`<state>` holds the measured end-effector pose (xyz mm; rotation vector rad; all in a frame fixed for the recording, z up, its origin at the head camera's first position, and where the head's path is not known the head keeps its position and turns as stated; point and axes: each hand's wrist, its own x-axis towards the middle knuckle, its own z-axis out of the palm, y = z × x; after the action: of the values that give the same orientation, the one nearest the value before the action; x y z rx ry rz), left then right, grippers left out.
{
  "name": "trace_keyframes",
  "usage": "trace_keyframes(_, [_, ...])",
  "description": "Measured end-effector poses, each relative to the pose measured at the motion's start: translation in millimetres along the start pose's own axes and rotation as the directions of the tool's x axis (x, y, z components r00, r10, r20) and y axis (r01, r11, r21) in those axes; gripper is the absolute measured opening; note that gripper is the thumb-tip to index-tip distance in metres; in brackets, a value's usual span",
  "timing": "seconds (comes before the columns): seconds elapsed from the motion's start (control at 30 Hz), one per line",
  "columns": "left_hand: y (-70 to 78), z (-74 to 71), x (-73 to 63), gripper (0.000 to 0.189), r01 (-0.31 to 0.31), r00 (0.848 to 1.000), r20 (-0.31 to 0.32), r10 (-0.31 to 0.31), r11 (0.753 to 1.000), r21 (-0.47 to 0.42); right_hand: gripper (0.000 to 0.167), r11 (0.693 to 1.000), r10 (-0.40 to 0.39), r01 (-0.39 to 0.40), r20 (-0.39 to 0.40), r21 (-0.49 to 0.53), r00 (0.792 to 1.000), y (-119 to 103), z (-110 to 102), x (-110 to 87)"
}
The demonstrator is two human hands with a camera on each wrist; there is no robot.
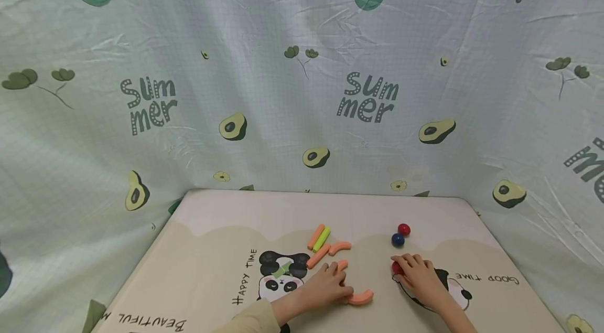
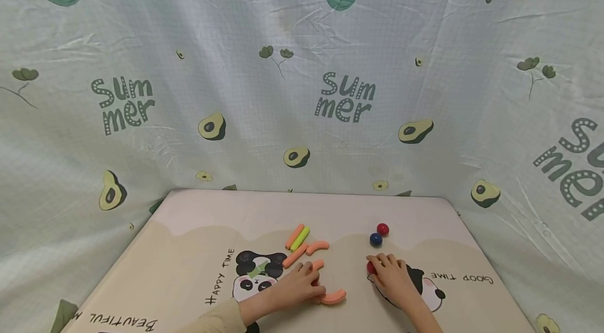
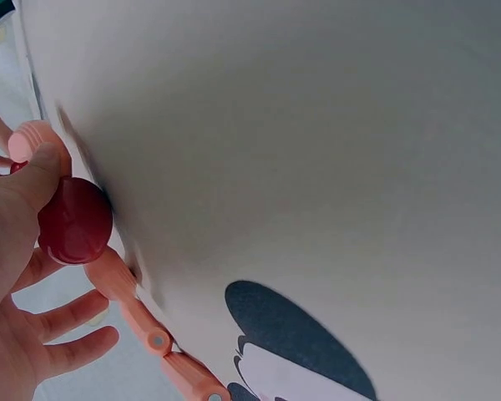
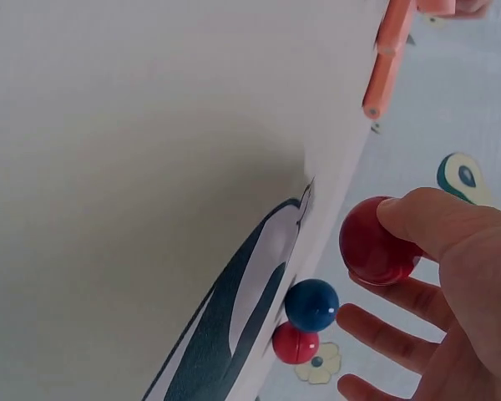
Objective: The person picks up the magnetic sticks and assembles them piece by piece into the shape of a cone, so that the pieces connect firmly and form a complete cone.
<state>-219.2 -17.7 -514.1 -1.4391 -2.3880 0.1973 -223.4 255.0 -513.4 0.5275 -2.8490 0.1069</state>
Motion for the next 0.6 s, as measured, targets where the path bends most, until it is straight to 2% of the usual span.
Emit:
trace_keyframes(0.27, [-0.4, 2.6, -0.7, 0.016, -0.007, 1.000, -0.030, 0.008, 0.999, 0.045, 0.038, 0.999, -0.040, 0.042, -0.050, 0.030, 0.998, -6.9, 5.2, -0.7])
trace_keyframes(0.6, [-1.7, 2.0, 0.1, 0.015, 0.000, 1.000, -0.023, 0.001, 1.000, 0.015, 0.034, 0.993, -0.103, 0.109, -0.120, 0.043, 0.987, -14.6, 10.8, -2.1])
